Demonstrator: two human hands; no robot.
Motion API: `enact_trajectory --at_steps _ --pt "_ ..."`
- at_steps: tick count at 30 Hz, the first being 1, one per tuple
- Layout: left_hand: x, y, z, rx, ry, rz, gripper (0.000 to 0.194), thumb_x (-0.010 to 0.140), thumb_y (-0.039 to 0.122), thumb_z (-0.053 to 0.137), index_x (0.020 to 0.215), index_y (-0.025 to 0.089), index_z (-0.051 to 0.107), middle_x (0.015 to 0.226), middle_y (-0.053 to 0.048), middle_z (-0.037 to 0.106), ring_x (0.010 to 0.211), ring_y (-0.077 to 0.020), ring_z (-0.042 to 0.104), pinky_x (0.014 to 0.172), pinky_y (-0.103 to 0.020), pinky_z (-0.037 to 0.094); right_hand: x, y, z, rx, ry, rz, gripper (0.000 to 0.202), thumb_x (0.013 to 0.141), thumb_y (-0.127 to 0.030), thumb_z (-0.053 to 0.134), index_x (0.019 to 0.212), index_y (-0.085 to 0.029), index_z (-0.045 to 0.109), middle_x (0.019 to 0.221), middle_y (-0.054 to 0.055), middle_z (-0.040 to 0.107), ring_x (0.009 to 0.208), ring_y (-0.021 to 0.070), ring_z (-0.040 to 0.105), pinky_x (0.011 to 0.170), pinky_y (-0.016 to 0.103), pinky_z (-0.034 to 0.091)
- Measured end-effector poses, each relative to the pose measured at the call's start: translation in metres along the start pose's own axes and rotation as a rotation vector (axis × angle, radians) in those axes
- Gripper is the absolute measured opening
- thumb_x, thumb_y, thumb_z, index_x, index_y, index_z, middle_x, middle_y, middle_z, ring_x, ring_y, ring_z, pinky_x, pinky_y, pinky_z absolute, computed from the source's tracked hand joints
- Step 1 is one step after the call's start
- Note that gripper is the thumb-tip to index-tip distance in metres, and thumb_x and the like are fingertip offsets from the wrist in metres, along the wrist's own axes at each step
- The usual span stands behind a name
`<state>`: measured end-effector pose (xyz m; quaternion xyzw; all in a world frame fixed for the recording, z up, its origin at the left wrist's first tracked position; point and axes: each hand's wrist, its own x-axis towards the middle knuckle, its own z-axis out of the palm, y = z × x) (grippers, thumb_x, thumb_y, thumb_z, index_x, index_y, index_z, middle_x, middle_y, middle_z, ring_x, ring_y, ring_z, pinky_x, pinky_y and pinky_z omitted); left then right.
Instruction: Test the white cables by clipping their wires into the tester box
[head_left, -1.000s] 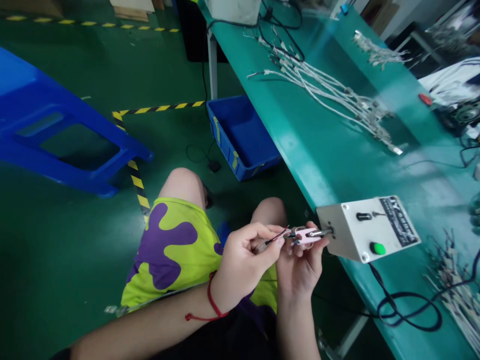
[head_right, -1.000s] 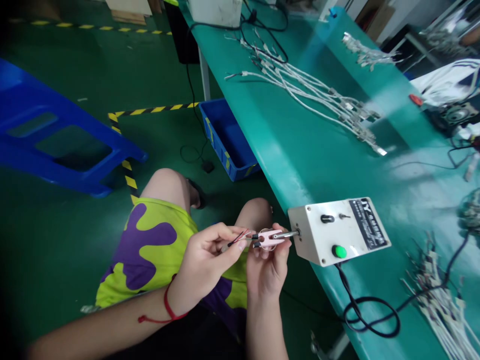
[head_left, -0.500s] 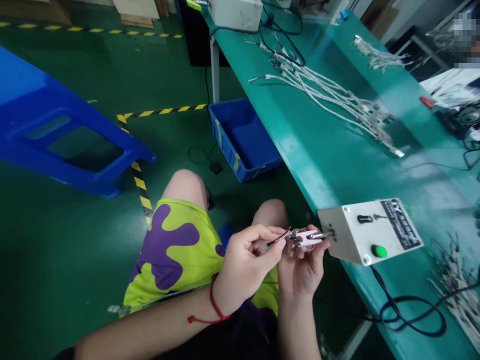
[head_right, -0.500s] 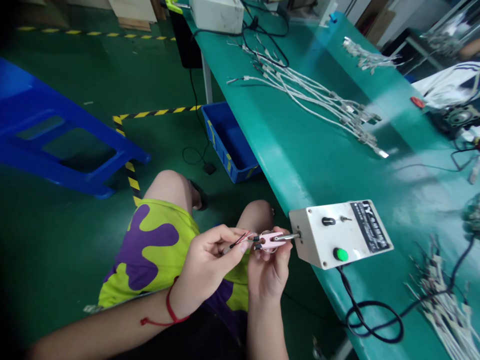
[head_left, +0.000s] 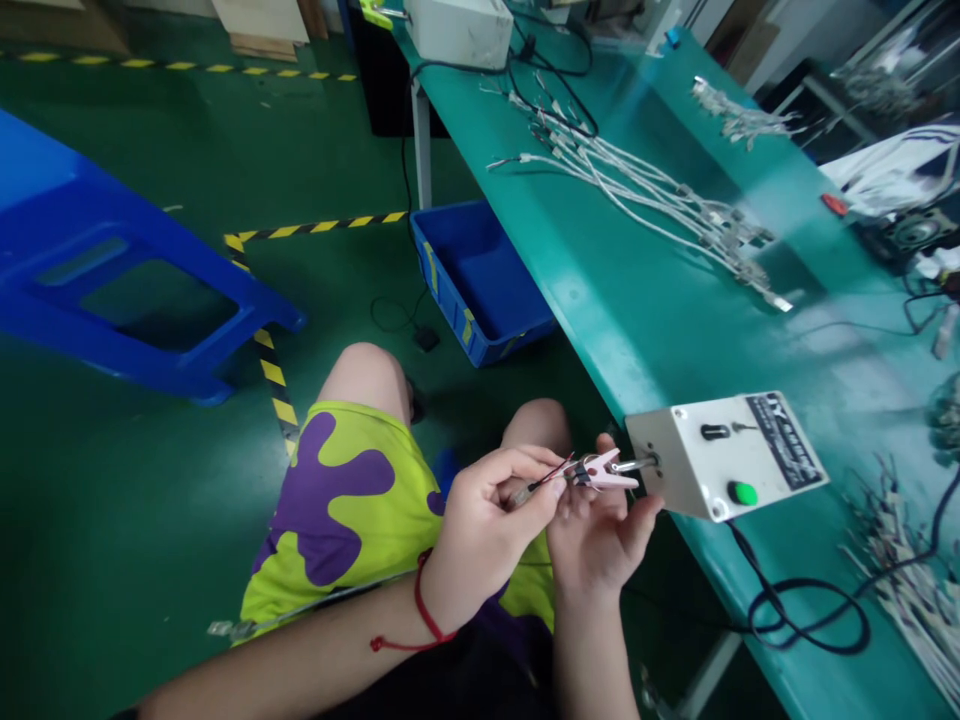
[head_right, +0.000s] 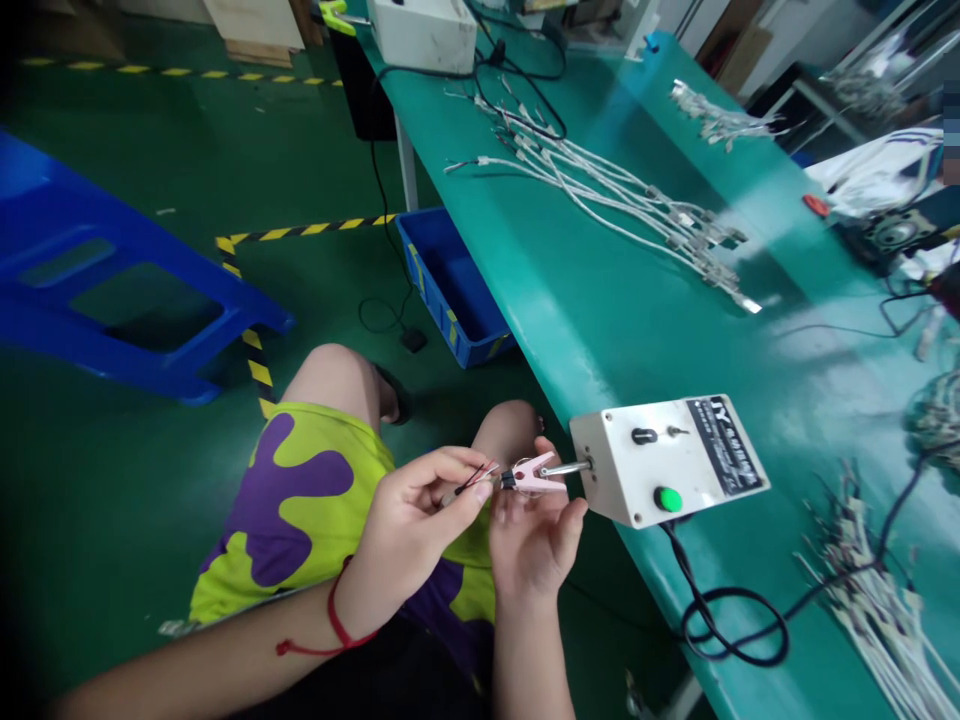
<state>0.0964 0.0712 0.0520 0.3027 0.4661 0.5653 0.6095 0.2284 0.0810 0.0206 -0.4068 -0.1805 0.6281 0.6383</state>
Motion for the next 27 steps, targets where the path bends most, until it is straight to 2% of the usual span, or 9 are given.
enact_trajectory --at_steps 2,4,8,11,17,22,25,27 --pt "0.001 0.001 -0.001 0.043 0.012 0.048 0.014 0.093 0.022 0.080 0.082 0.016 0.074 0.105 -0.006 0.070 0.070 -0.0110 0.063 0.060 -0.023 0.049 -0.004 0.004 -0.003 -0.008 -0.002 0.063 0.057 0.092 -0.077 0.060 0.115 -0.027 0.076 0.065 -0.004 0.053 0.054 0.0141 0.043 0.057 0.028 0.042" --pt "0.001 0.000 -0.002 0.062 0.016 0.071 0.015 0.092 0.021 0.079 0.079 0.016 0.072 0.101 -0.004 0.064 0.066 -0.0084 0.058 0.056 -0.022 0.045 -0.009 0.011 -0.004 0.004 0.013 0.126 0.050 0.095 -0.071 0.057 0.108 -0.026 0.077 0.064 -0.003 0.055 0.054 0.0143 0.045 0.056 0.028 0.043" --pt "0.000 -0.001 -0.004 0.064 -0.016 0.058 0.017 0.095 0.023 0.077 0.080 0.017 0.071 0.101 -0.003 0.061 0.061 -0.0069 0.053 0.054 -0.023 0.045 -0.021 0.030 -0.004 0.077 0.078 0.208 0.035 0.094 -0.058 0.065 0.096 -0.025 0.077 0.071 -0.001 0.062 0.052 0.0120 0.046 0.055 0.026 0.044" --pt "-0.002 -0.001 -0.007 0.071 -0.011 0.052 0.020 0.096 0.024 0.077 0.079 0.017 0.069 0.101 -0.003 0.061 0.060 -0.0065 0.051 0.052 -0.023 0.046 -0.028 0.041 -0.001 0.080 0.103 0.233 0.030 0.088 -0.053 0.074 0.097 -0.024 0.077 0.085 0.001 0.071 0.057 0.0118 0.051 0.059 0.027 0.049" --pt "-0.012 0.005 -0.015 0.060 -0.009 0.076 0.017 0.095 0.022 0.077 0.081 0.017 0.068 0.099 -0.003 0.061 0.065 -0.0086 0.057 0.054 -0.022 0.046 -0.043 0.035 0.011 -0.097 0.063 0.078 0.022 0.085 -0.038 0.085 0.099 -0.023 0.079 0.090 0.002 0.073 0.068 0.0107 0.060 0.060 0.021 0.047" --pt "-0.025 0.009 -0.017 0.092 -0.050 0.090 0.016 0.095 0.022 0.078 0.083 0.018 0.068 0.099 -0.002 0.062 0.067 -0.0094 0.058 0.057 -0.022 0.047 -0.057 0.019 0.028 -0.191 0.091 -0.080 0.015 0.086 -0.032 0.087 0.099 -0.025 0.082 0.093 0.004 0.079 0.078 0.0144 0.071 0.067 0.023 0.054" --pt "-0.028 0.010 -0.017 0.127 -0.056 0.103 0.017 0.095 0.021 0.077 0.081 0.018 0.067 0.098 -0.002 0.062 0.066 -0.0093 0.057 0.057 -0.022 0.046 -0.060 0.013 0.034 -0.216 0.116 -0.137 0.013 0.084 -0.031 0.089 0.094 -0.025 0.083 0.085 0.003 0.078 0.071 0.0127 0.069 0.064 0.022 0.055" --pt "-0.029 0.011 -0.016 0.131 -0.054 0.096 0.017 0.094 0.020 0.078 0.081 0.018 0.067 0.097 -0.003 0.063 0.065 -0.0091 0.055 0.056 -0.022 0.045 -0.059 0.011 0.035 -0.227 0.125 -0.158 0.012 0.082 -0.030 0.090 0.089 -0.023 0.083 0.075 0.001 0.075 0.058 0.0081 0.060 0.057 0.018 0.050"
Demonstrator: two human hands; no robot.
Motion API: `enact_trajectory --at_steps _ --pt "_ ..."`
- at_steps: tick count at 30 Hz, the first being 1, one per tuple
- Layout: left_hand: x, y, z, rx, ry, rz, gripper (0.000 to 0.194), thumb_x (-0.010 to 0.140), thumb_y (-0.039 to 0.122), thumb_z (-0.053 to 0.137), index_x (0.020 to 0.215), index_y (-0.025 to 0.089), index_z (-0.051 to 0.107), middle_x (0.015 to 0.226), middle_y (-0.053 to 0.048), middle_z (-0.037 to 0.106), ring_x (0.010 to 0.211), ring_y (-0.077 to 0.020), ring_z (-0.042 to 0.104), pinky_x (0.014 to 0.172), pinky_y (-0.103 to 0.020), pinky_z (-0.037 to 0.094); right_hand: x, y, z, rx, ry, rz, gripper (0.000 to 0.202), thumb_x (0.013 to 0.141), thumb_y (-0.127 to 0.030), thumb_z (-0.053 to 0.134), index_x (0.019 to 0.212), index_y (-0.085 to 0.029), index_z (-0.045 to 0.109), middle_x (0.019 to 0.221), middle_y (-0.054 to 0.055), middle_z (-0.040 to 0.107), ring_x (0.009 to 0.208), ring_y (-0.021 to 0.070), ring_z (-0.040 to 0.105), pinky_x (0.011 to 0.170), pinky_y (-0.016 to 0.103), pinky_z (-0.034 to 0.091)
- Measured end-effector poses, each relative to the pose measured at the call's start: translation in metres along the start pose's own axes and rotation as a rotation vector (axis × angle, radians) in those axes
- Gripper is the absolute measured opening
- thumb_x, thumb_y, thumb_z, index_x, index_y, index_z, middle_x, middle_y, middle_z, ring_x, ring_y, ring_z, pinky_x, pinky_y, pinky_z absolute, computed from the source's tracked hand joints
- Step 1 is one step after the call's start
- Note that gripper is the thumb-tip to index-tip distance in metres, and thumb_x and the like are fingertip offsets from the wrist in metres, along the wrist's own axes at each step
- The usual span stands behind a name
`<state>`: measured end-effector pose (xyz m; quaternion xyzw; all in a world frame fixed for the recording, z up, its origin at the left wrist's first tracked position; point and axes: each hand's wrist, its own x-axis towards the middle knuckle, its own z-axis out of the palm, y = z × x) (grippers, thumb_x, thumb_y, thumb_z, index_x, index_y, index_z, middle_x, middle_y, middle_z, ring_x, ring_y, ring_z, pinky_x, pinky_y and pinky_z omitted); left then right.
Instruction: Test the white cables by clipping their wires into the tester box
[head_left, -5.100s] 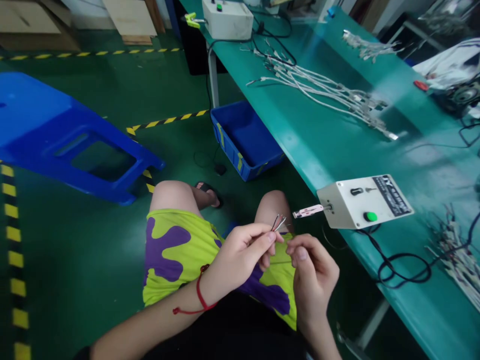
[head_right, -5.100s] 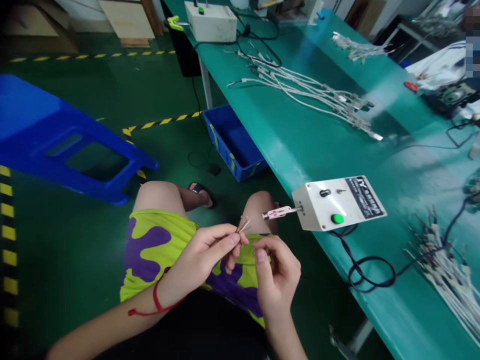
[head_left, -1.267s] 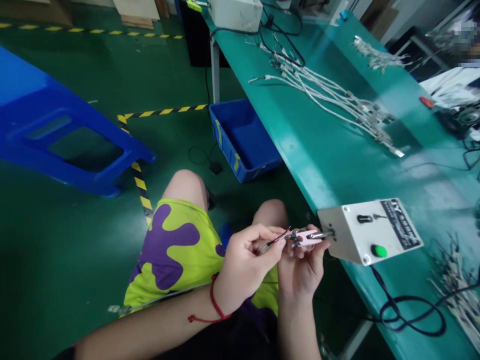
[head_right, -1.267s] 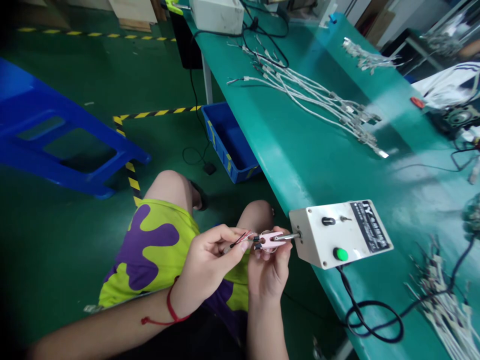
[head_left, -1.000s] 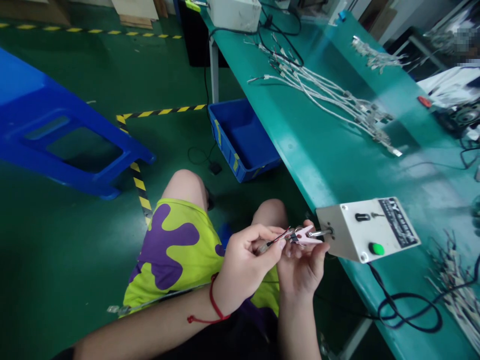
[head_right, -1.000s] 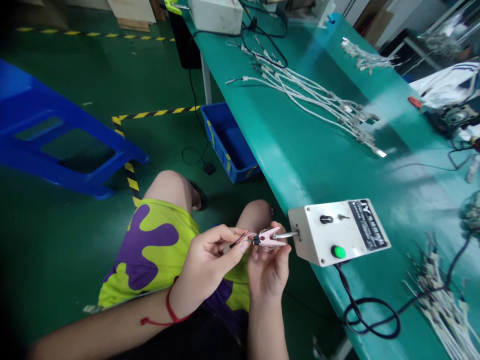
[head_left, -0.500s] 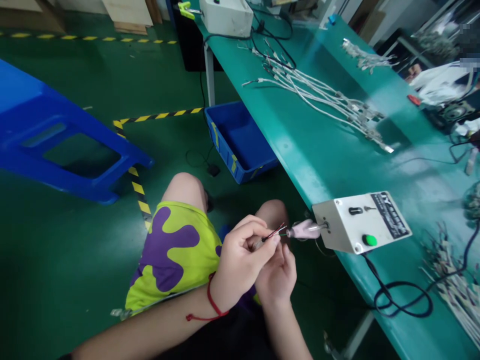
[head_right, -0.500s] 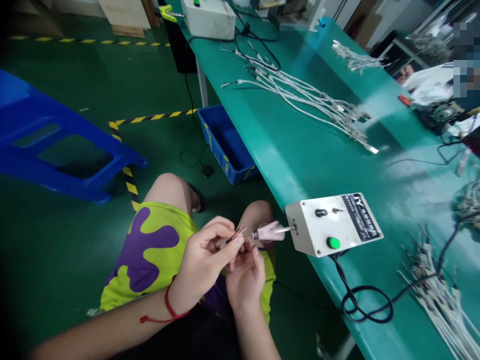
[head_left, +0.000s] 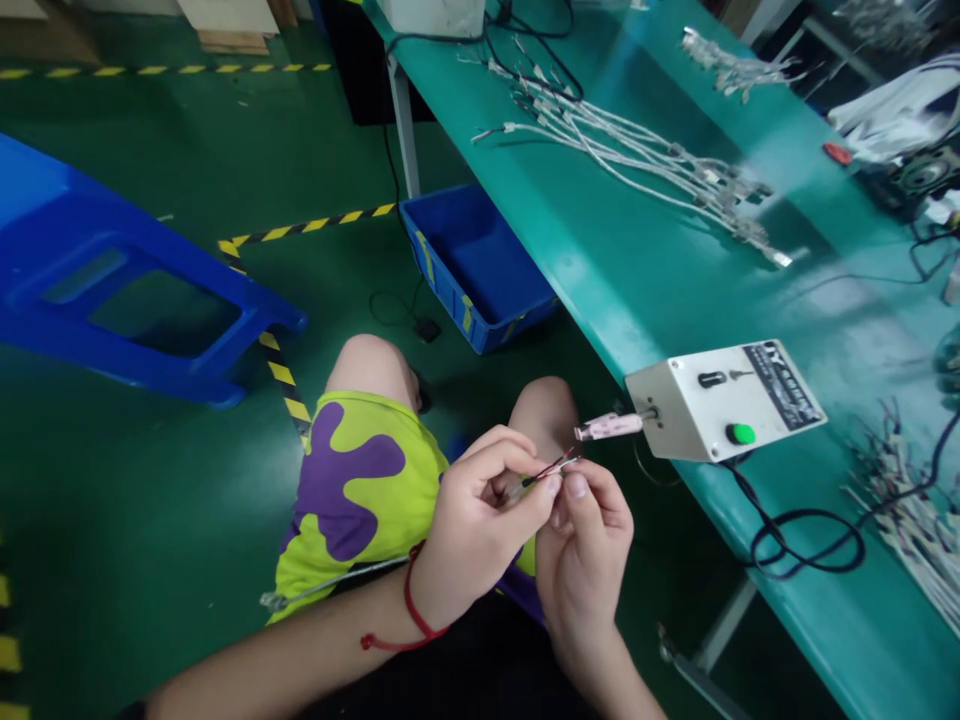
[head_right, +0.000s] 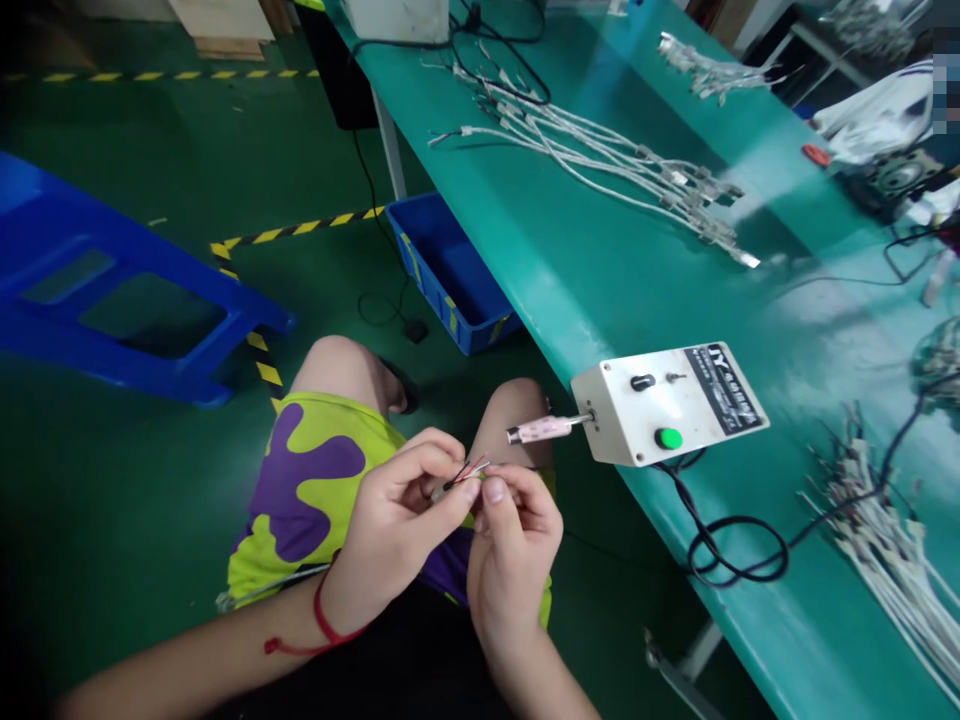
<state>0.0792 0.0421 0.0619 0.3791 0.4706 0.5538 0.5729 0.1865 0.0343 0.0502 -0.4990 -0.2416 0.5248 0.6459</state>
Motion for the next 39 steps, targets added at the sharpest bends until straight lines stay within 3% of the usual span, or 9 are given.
enact_trajectory --at_steps 3,9,13,16,20,26,31,35,39 --pt "-0.001 0.004 -0.001 -0.044 -0.027 -0.034 0.010 0.093 0.022 0.079 0.087 0.020 0.072 0.096 -0.003 0.067 0.065 -0.0100 0.055 0.056 -0.022 0.045 0.004 -0.004 -0.002 0.003 -0.014 0.027 0.013 0.082 -0.030 0.090 0.084 -0.020 0.082 0.068 0.000 0.070 0.051 0.0040 0.050 0.052 0.015 0.045" --pt "-0.004 0.010 -0.002 0.011 -0.194 -0.167 0.014 0.099 0.031 0.072 0.093 0.022 0.081 0.079 -0.005 0.075 0.067 -0.0170 0.064 0.060 -0.026 0.050 0.006 -0.012 -0.004 0.003 -0.002 0.110 0.013 0.081 -0.025 0.091 0.089 -0.020 0.082 0.069 -0.001 0.069 0.053 0.0050 0.055 0.050 0.014 0.046" --pt "-0.005 0.006 -0.001 0.039 -0.125 -0.167 0.017 0.099 0.035 0.073 0.093 0.021 0.081 0.074 -0.004 0.070 0.063 -0.0170 0.061 0.057 -0.026 0.048 -0.004 -0.006 -0.008 -0.074 0.127 -0.088 0.020 0.088 -0.029 0.086 0.106 -0.024 0.082 0.076 0.000 0.074 0.064 0.0111 0.069 0.063 0.021 0.057" --pt "-0.004 0.004 -0.002 0.105 -0.103 -0.133 0.016 0.098 0.033 0.073 0.090 0.021 0.080 0.071 -0.003 0.068 0.058 -0.0144 0.053 0.053 -0.025 0.043 -0.009 -0.001 -0.015 -0.184 0.092 -0.221 0.017 0.089 -0.027 0.085 0.106 -0.024 0.082 0.089 0.003 0.079 0.075 0.0150 0.073 0.070 0.026 0.061" --pt "-0.002 0.002 -0.002 0.134 -0.110 -0.088 0.015 0.096 0.033 0.075 0.091 0.021 0.081 0.071 -0.002 0.068 0.058 -0.0133 0.050 0.053 -0.024 0.041 -0.007 0.000 -0.020 -0.284 0.078 -0.270 0.012 0.087 -0.021 0.085 0.098 -0.024 0.082 0.088 0.003 0.079 0.076 0.0157 0.070 0.068 0.027 0.059" --pt "0.002 -0.005 -0.002 0.186 -0.037 -0.075 0.005 0.091 0.029 0.082 0.092 0.024 0.085 0.070 -0.001 0.070 0.056 -0.0125 0.050 0.051 -0.024 0.039 0.007 0.001 -0.014 -0.093 0.027 -0.129 0.008 0.085 -0.028 0.086 0.087 -0.023 0.080 0.078 0.000 0.073 0.070 0.0132 0.067 0.068 0.025 0.055" --pt "0.010 -0.012 -0.003 0.090 0.047 -0.130 0.011 0.094 0.034 0.082 0.095 0.024 0.084 0.082 -0.004 0.078 0.064 -0.0136 0.063 0.055 -0.022 0.048 0.027 -0.010 -0.013 -0.070 0.009 -0.034 0.029 0.102 -0.044 0.066 0.091 -0.019 0.076 0.060 -0.003 0.056 0.058 0.0102 0.046 0.059 0.024 0.039" --pt "0.019 -0.010 0.000 0.007 0.095 -0.129 0.007 0.094 0.030 0.082 0.099 0.024 0.084 0.097 -0.006 0.084 0.081 -0.0161 0.075 0.069 -0.020 0.058 0.036 -0.019 -0.014 -0.140 -0.011 -0.005 0.042 0.106 -0.054 0.057 0.091 -0.019 0.074 0.058 0.000 0.060 0.056 0.0124 0.045 0.056 0.027 0.034" --pt "0.025 -0.005 0.005 -0.043 0.092 -0.145 0.006 0.094 0.026 0.083 0.098 0.022 0.083 0.097 -0.005 0.085 0.081 -0.0145 0.075 0.067 -0.018 0.058 0.041 -0.020 -0.011 -0.151 -0.065 0.053 0.045 0.105 -0.058 0.056 0.102 -0.018 0.076 0.058 0.000 0.059 0.056 0.0130 0.045 0.056 0.027 0.034"
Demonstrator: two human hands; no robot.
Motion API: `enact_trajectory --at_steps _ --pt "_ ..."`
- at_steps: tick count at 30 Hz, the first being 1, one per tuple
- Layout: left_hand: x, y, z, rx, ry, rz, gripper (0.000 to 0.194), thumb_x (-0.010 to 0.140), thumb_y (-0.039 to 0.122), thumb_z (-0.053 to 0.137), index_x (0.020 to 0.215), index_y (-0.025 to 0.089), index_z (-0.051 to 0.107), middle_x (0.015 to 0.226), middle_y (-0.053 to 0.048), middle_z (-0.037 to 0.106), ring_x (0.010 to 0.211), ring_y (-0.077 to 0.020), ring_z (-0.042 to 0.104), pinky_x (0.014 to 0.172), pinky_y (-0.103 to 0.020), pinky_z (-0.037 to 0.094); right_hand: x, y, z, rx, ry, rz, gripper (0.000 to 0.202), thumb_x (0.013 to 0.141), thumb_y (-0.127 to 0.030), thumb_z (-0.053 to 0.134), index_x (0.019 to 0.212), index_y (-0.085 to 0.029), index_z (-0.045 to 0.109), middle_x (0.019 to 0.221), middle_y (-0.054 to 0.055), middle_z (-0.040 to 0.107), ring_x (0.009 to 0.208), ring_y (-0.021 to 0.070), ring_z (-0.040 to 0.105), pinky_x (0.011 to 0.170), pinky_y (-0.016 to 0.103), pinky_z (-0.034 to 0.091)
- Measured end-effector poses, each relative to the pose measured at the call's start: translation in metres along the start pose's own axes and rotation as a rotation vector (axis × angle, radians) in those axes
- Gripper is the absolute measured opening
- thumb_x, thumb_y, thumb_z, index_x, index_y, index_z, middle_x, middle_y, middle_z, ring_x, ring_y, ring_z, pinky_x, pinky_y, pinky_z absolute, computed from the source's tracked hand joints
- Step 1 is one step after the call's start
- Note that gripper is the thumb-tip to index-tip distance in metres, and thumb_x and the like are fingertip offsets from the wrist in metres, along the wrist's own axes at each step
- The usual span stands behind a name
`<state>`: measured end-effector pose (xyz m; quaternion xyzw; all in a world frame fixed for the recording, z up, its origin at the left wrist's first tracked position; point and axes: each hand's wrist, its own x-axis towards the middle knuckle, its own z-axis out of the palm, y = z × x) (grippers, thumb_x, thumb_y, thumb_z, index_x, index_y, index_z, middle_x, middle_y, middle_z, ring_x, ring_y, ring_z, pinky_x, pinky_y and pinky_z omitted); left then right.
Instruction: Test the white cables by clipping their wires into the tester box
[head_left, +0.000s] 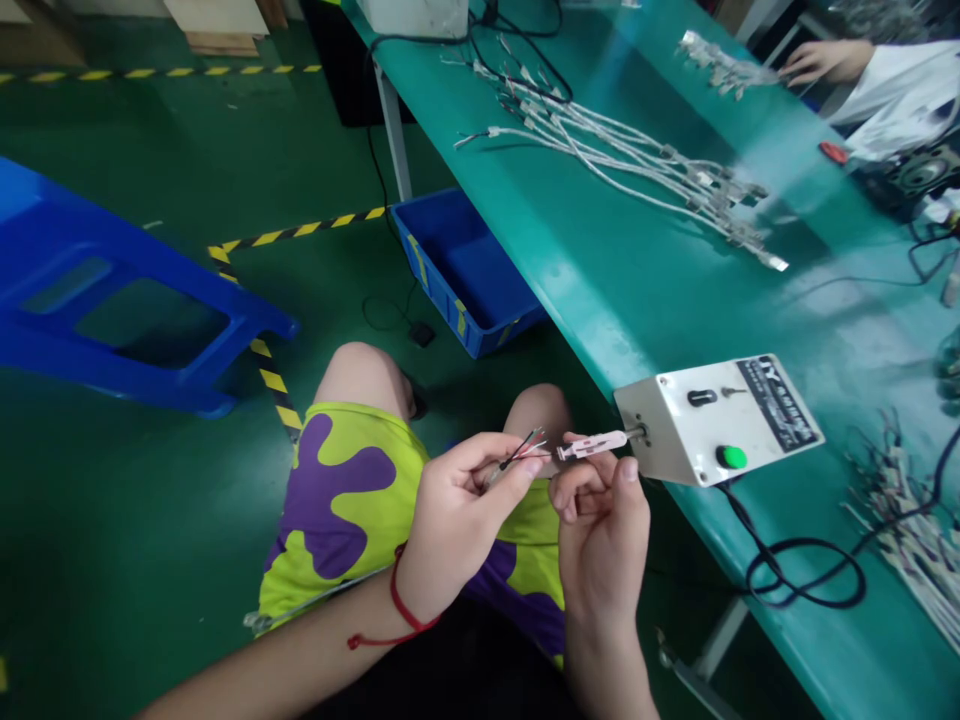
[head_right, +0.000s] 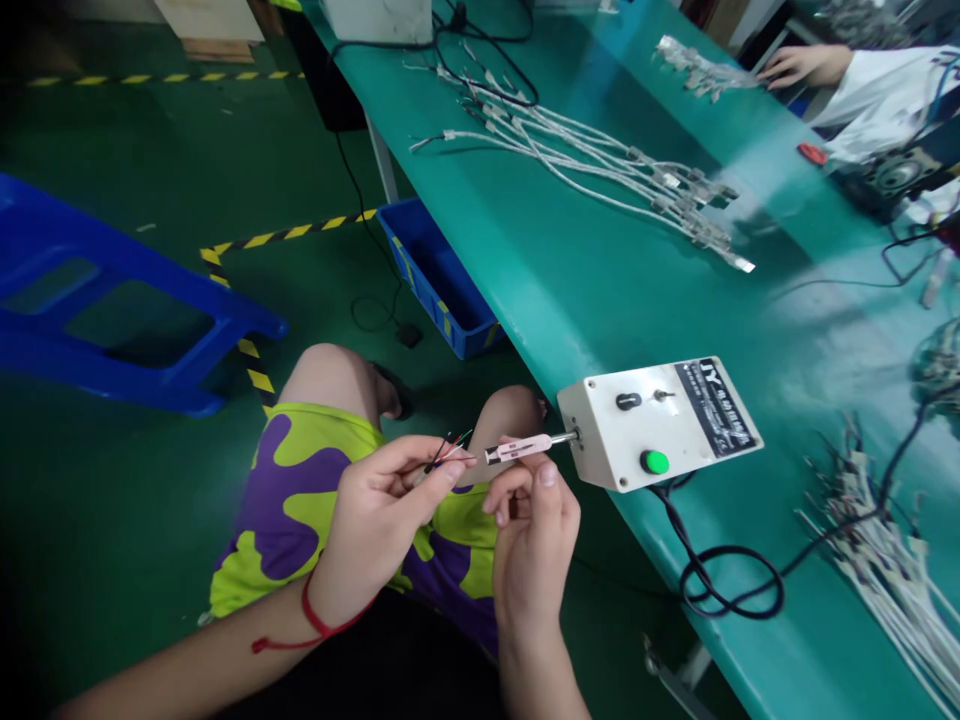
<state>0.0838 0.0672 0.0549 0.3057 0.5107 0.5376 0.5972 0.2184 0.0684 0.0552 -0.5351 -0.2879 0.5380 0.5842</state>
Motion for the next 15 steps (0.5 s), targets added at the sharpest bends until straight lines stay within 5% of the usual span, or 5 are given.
enact_trajectory --at_steps 6,12,15 --pt "0.004 0.005 0.004 -0.043 -0.019 -0.036 0.007 0.095 0.026 0.082 0.099 0.020 0.082 0.098 -0.005 0.085 0.077 -0.0116 0.072 0.064 -0.016 0.055 0.008 0.001 0.000 0.129 -0.018 0.065 0.037 0.101 -0.050 0.067 0.119 -0.018 0.076 0.063 -0.002 0.055 0.058 0.0113 0.043 0.061 0.026 0.039" --pt "0.005 0.002 0.005 -0.018 -0.025 -0.017 0.006 0.096 0.025 0.081 0.099 0.021 0.082 0.102 -0.006 0.085 0.076 -0.0097 0.071 0.064 -0.014 0.053 0.012 -0.001 -0.005 0.150 0.034 0.006 0.025 0.100 -0.042 0.072 0.094 -0.018 0.076 0.060 -0.004 0.051 0.059 0.0099 0.044 0.066 0.026 0.043" --pt "0.006 0.001 0.005 -0.042 -0.048 -0.014 0.005 0.096 0.024 0.080 0.099 0.019 0.079 0.102 -0.006 0.085 0.070 -0.0081 0.067 0.058 -0.013 0.049 0.014 0.000 -0.004 0.237 0.008 0.057 0.026 0.099 -0.041 0.075 0.109 -0.017 0.078 0.058 -0.006 0.046 0.057 0.0086 0.038 0.063 0.023 0.042"
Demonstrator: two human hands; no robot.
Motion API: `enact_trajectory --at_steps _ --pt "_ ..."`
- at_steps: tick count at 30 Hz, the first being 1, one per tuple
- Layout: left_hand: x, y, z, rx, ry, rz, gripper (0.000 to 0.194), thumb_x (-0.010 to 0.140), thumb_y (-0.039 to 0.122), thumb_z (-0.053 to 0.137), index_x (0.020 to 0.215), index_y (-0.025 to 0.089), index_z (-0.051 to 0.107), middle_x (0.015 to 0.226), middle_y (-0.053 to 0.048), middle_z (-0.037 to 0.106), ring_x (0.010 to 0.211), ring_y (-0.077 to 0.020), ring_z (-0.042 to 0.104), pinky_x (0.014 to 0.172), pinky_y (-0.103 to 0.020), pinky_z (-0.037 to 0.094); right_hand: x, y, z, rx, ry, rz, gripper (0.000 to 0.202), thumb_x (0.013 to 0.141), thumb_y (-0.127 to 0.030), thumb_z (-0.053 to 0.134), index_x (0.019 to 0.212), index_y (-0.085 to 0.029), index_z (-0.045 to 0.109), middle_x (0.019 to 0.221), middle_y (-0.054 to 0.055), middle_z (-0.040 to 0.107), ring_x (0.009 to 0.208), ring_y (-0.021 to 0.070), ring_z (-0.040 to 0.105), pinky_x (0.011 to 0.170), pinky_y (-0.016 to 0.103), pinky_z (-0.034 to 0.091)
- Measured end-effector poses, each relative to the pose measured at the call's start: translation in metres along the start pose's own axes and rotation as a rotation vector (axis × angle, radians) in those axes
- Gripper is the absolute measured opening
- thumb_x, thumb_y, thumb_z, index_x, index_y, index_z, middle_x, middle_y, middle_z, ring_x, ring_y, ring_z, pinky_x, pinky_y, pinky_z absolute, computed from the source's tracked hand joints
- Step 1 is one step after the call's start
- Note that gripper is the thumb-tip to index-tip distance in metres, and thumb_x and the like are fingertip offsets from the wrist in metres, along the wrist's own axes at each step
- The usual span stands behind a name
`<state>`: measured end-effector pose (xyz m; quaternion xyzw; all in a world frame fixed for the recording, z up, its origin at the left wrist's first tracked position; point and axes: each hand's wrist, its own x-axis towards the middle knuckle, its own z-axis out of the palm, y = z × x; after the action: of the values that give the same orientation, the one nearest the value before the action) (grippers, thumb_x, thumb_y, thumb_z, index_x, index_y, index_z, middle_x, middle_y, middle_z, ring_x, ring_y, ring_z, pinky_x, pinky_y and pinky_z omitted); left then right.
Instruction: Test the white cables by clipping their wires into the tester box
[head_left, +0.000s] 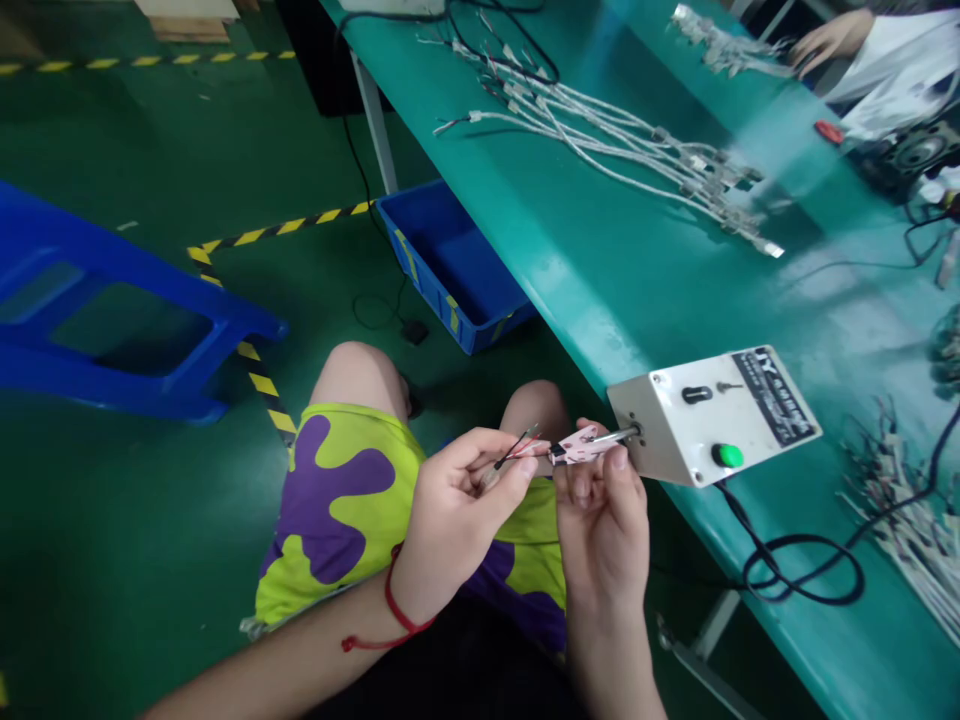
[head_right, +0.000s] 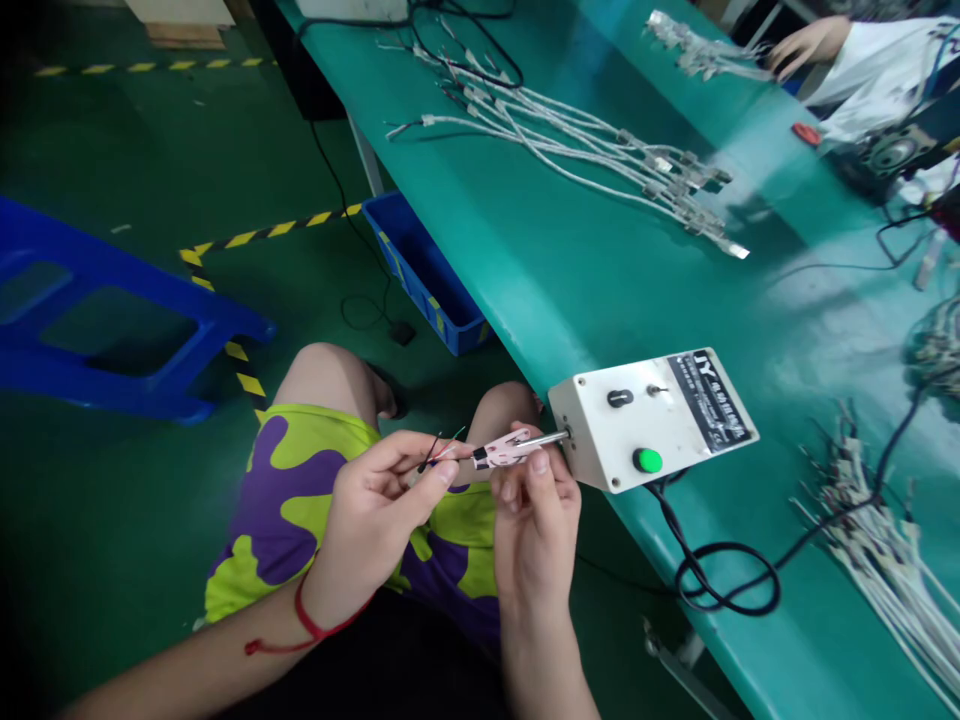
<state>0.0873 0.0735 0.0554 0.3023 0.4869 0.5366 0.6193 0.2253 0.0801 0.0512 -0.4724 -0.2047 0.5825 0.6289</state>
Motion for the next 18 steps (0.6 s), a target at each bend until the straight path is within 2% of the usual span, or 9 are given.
enact_trajectory --at_steps 4,10,14,18 --pt "0.002 -0.002 0.000 -0.022 -0.013 0.019 0.006 0.097 0.024 0.079 0.097 0.019 0.076 0.107 -0.007 0.084 0.069 -0.0083 0.067 0.055 -0.014 0.048 0.003 0.005 -0.001 0.088 0.019 0.042 0.029 0.096 -0.039 0.079 0.117 -0.020 0.078 0.055 -0.008 0.043 0.056 0.0088 0.036 0.062 0.021 0.045" --pt "0.004 -0.004 0.001 0.002 -0.025 0.068 0.005 0.094 0.019 0.080 0.094 0.019 0.075 0.111 -0.010 0.084 0.096 -0.0205 0.080 0.076 -0.022 0.064 0.005 0.009 -0.006 0.099 0.053 0.050 0.032 0.092 -0.041 0.083 0.119 -0.024 0.078 0.056 -0.009 0.043 0.052 0.0079 0.037 0.064 0.021 0.051" --pt "0.004 -0.007 0.003 -0.032 -0.017 0.102 0.005 0.094 0.016 0.079 0.094 0.020 0.075 0.111 -0.008 0.084 0.102 -0.0204 0.081 0.084 -0.023 0.067 0.005 0.009 -0.005 0.104 0.046 0.044 0.032 0.091 -0.042 0.084 0.118 -0.023 0.079 0.057 -0.009 0.043 0.052 0.0070 0.036 0.061 0.020 0.050" --pt "0.004 -0.011 0.004 -0.048 -0.013 0.111 0.005 0.095 0.017 0.079 0.094 0.019 0.076 0.110 -0.007 0.084 0.100 -0.0187 0.081 0.084 -0.022 0.066 0.005 0.009 -0.004 0.106 0.050 0.042 0.034 0.091 -0.042 0.085 0.119 -0.023 0.079 0.057 -0.009 0.042 0.052 0.0077 0.034 0.059 0.020 0.049"
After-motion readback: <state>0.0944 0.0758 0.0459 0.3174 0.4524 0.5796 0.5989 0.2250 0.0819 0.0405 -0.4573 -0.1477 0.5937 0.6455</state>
